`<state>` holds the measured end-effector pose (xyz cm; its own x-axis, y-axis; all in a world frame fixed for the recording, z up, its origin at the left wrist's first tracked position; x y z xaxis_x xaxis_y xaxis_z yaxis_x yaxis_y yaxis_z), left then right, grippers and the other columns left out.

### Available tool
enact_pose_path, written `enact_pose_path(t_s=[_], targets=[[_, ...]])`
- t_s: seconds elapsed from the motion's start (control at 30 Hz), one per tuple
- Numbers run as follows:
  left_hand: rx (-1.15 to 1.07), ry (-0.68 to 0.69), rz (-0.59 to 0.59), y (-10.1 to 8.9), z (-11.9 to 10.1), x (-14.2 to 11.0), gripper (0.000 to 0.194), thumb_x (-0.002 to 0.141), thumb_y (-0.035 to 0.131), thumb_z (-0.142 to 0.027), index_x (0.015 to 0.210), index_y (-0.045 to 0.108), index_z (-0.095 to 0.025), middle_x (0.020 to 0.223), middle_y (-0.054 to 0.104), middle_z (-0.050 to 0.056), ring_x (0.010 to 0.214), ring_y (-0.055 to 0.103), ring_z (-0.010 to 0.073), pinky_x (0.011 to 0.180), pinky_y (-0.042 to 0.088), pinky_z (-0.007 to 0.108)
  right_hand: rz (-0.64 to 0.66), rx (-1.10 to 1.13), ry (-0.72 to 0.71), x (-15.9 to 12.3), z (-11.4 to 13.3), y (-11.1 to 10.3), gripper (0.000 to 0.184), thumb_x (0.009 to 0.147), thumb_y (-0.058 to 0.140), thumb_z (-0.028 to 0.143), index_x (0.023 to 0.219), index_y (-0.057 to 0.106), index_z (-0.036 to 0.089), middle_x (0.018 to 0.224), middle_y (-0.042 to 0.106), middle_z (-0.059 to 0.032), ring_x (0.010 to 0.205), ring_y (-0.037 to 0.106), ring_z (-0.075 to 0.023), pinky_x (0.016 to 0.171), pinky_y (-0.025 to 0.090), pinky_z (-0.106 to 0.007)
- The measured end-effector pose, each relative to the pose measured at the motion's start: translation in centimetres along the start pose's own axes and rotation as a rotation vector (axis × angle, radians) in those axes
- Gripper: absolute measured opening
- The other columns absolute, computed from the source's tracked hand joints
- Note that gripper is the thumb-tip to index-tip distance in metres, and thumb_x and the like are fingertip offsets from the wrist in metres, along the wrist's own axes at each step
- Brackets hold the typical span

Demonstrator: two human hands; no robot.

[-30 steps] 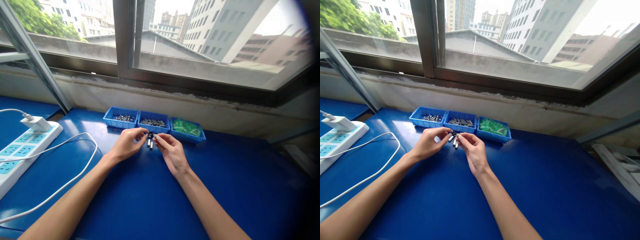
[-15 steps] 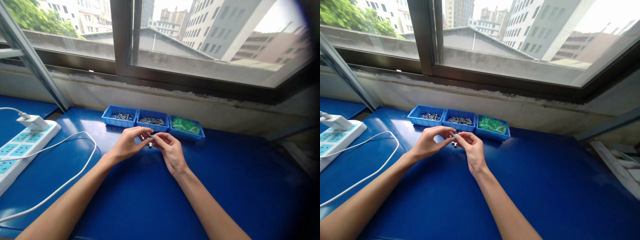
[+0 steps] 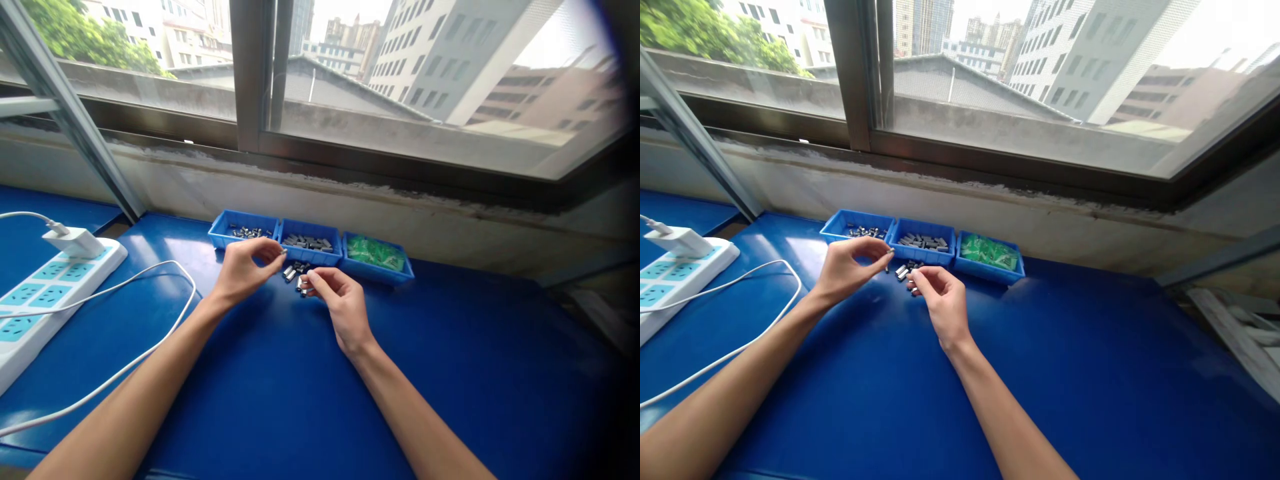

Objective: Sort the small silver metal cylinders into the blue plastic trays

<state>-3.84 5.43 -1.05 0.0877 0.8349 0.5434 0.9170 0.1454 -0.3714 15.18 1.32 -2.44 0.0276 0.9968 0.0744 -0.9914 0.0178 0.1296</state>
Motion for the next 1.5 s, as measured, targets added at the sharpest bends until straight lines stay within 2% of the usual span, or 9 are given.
enact_pose_path(t_s=[0.1, 0.2, 0.37, 0.47, 0.63, 0.9, 1.1, 1.27, 1.5], targets=[[0.117, -0.118, -0.249, -1.4, 1.7, 0.5, 0.018, 0.081, 0.071, -0.034, 0.087, 0.074, -0.018, 0.081, 0.076, 0.004, 0.069, 0.072, 0.0172, 0.07, 0.06, 0.028, 0.024, -0.097, -0.049, -0.3, 0.1, 0.2, 0.025, 0.08, 0.076, 0.041, 0.087, 0.072, 0.018, 0.085, 0.076, -0.0062, 0.075, 0.069, -0.0181, 0.073, 0.055, -0.031], [0.144, -0.206, -0.341, -2.3, 3.0, 0.7, 0.022, 0.079, 0.072, -0.036, 0.089, 0.075, -0.017, 0.08, 0.076, 0.005, 0.069, 0.073, 0.0185, 0.069, 0.061, 0.029, 0.051, -0.194, -0.092, -0.6, 0.2, 0.4, 0.024, 0.083, 0.073, 0.041, 0.088, 0.072, 0.018, 0.086, 0.075, -0.0059, 0.077, 0.069, -0.0191, 0.075, 0.055, -0.032], [0.135, -0.196, -0.316, -2.3, 3.1, 0.6, 0.023, 0.08, 0.072, -0.036, 0.092, 0.076, -0.017, 0.081, 0.077, 0.005, 0.07, 0.073, 0.019, 0.068, 0.06, 0.029, 0.061, -0.618, -0.345, -0.5, 0.3, 0.7, 0.015, 0.09, 0.064, 0.032, 0.089, 0.073, 0.02, 0.088, 0.075, -0.0049, 0.077, 0.068, -0.0194, 0.077, 0.054, -0.034], [0.159, -0.157, -0.262, -1.9, 2.6, 0.5, 0.019, 0.082, 0.069, -0.034, 0.088, 0.075, -0.017, 0.081, 0.076, 0.005, 0.069, 0.072, 0.0181, 0.066, 0.059, 0.028, 0.189, -0.886, -0.555, -0.3, 0.1, 1.5, 0.019, 0.093, 0.058, 0.025, 0.105, 0.072, 0.021, 0.108, 0.074, -0.0084, 0.103, 0.065, -0.0243, 0.094, 0.05, -0.04], [0.207, -0.08, -0.194, -1.6, 2.3, 0.3, 0.018, 0.084, 0.066, -0.033, 0.092, 0.075, -0.019, 0.075, 0.075, 0.003, 0.065, 0.071, 0.0165, 0.064, 0.057, 0.026, 0.334, -1.246, -0.664, -0.1, -0.6, 2.8, 0.044, 0.097, 0.055, 0.036, 0.138, 0.056, 0.02, 0.147, 0.053, -0.0124, 0.143, 0.034, -0.0336, 0.112, 0.032, -0.056], [0.246, -0.04, -0.162, -1.3, 2.0, 0.2, 0.021, 0.085, 0.066, -0.031, 0.103, 0.072, -0.021, 0.072, 0.072, 0.0, 0.06, 0.067, 0.0146, 0.064, 0.055, 0.025, 0.376, -1.273, -0.716, -0.2, -0.4, 2.7, 0.028, 0.098, 0.052, 0.029, 0.117, 0.069, 0.019, 0.129, 0.068, -0.0082, 0.145, 0.032, -0.0329, 0.113, 0.03, -0.054], [0.27, -0.034, -0.154, -1.5, 2.2, 0.2, 0.022, 0.086, 0.064, -0.031, 0.104, 0.072, -0.021, 0.072, 0.072, 0.0, 0.06, 0.067, 0.0148, 0.064, 0.054, 0.026, 0.352, -1.283, -0.724, 0.8, -0.5, 3.8, 0.034, 0.097, 0.053, 0.029, 0.128, 0.063, 0.017, 0.132, 0.065, -0.0115, 0.139, 0.039, -0.0333, 0.11, 0.035, -0.052], [0.293, -0.031, -0.169, -1.6, 2.6, 0.2, 0.022, 0.086, 0.064, -0.031, 0.104, 0.071, -0.021, 0.072, 0.072, 0.0, 0.059, 0.067, 0.0148, 0.064, 0.054, 0.025, 0.361, -1.293, -0.713, 1.3, -0.9, 5.0, 0.022, 0.098, 0.05, 0.02, 0.105, 0.071, 0.019, 0.101, 0.075, -0.0093, 0.117, 0.054, -0.0287, 0.095, 0.044, -0.043], [0.307, -0.026, -0.15, -1.4, 2.2, 0.2, 0.022, 0.086, 0.063, -0.031, 0.104, 0.071, -0.021, 0.072, 0.072, 0.0, 0.059, 0.067, 0.0139, 0.064, 0.053, 0.024, 0.348, -1.26, -0.693, 1.1, -0.9, 5.0, 0.017, 0.095, 0.053, 0.015, 0.092, 0.069, 0.018, 0.09, 0.072, -0.0087, 0.098, 0.057, -0.0238, 0.085, 0.045, -0.036]])
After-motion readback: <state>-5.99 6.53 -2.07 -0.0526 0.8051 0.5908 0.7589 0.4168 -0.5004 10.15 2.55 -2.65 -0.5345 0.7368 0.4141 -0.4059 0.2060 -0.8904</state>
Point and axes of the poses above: each hand's wrist, its own x-axis towards the middle knuckle, its own y-axis out of the palm, z = x × y, the point moved 1 cm from there along x, towards the middle knuckle
